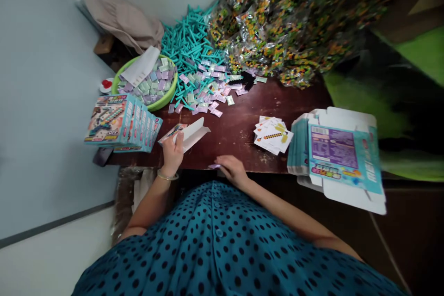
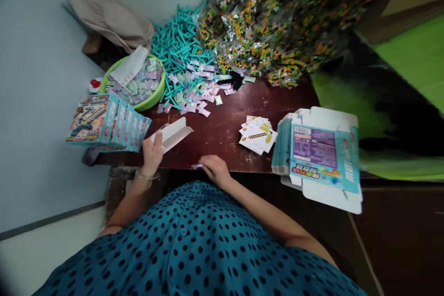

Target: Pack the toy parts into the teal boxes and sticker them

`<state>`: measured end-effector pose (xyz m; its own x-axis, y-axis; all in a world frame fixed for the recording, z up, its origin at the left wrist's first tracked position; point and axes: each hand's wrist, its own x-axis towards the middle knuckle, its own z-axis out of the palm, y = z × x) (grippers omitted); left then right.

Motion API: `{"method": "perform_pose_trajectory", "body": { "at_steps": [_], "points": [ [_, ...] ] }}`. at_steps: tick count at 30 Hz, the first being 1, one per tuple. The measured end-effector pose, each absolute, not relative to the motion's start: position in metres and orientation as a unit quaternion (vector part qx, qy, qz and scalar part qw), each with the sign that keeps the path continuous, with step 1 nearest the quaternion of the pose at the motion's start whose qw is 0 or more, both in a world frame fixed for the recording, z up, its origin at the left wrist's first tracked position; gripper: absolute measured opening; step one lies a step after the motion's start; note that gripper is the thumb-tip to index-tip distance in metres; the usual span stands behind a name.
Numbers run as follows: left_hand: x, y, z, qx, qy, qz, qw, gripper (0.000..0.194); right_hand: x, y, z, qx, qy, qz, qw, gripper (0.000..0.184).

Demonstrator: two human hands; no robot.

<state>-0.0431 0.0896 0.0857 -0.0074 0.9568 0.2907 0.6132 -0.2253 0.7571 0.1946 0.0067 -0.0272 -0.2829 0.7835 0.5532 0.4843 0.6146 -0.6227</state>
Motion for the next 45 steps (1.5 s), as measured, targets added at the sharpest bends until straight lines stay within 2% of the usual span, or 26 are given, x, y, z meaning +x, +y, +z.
{"method": "perform_pose_trajectory", "body": {
  "at_steps": [3,7,9,12,14,16,20,24,29,32,36,40,43,45],
  "points": [
    [-0.044,0.082,0.098,0.654,0.59,0.402,0.251,0.058,0.167,0.044,0.027,-0.395,-0.793,0.103,0.453,0.025],
    [-0.046,0.08,0.105,0.633,0.62,0.411,0.213,0.063,0.164,0.082,0.067,-0.391,-0.841,0.012,0.375,0.03],
    [-0.05,0.081,0.105,0.615,0.635,0.425,0.193,0.066,0.196,0.081,0.062,-0.475,-0.82,0.008,0.318,0.039],
    [-0.054,0.083,0.097,0.604,0.639,0.43,0.206,0.067,0.265,0.053,0.033,-0.687,-0.704,0.006,0.18,0.054],
    [-0.051,0.083,0.09,0.613,0.624,0.427,0.229,0.065,0.3,0.03,0.011,-0.76,-0.643,0.02,0.093,0.052],
    [-0.042,0.085,0.084,0.63,0.601,0.427,0.245,0.062,0.318,0.013,-0.005,-0.763,-0.643,0.032,0.06,0.049],
    [-0.022,0.089,0.078,0.657,0.565,0.421,0.266,0.059,0.325,0.001,-0.017,-0.707,-0.697,0.017,0.118,0.036],
    [-0.016,0.088,0.081,0.662,0.555,0.421,0.275,0.059,0.335,0.007,-0.007,-0.674,-0.708,-0.023,0.208,0.022],
    [-0.018,0.084,0.084,0.649,0.565,0.427,0.277,0.06,0.319,0.021,0.043,-0.661,-0.654,-0.049,0.365,0.016],
    [-0.016,0.082,0.087,0.647,0.567,0.427,0.279,0.06,0.271,0.035,0.073,-0.511,-0.735,0.007,0.446,0.017],
    [-0.012,0.079,0.09,0.641,0.571,0.424,0.29,0.062,0.203,0.069,0.08,-0.299,-0.866,0.042,0.398,0.027],
    [-0.009,0.077,0.092,0.622,0.577,0.437,0.298,0.062,0.174,0.096,0.069,-0.295,-0.89,0.038,0.346,0.028],
    [-0.008,0.082,0.09,0.617,0.585,0.442,0.285,0.064,0.178,0.092,0.059,-0.288,-0.889,0.051,0.354,0.028],
    [-0.012,0.088,0.087,0.607,0.598,0.44,0.283,0.067,0.192,0.079,0.046,-0.34,-0.865,0.068,0.363,0.036]
  ]
}}
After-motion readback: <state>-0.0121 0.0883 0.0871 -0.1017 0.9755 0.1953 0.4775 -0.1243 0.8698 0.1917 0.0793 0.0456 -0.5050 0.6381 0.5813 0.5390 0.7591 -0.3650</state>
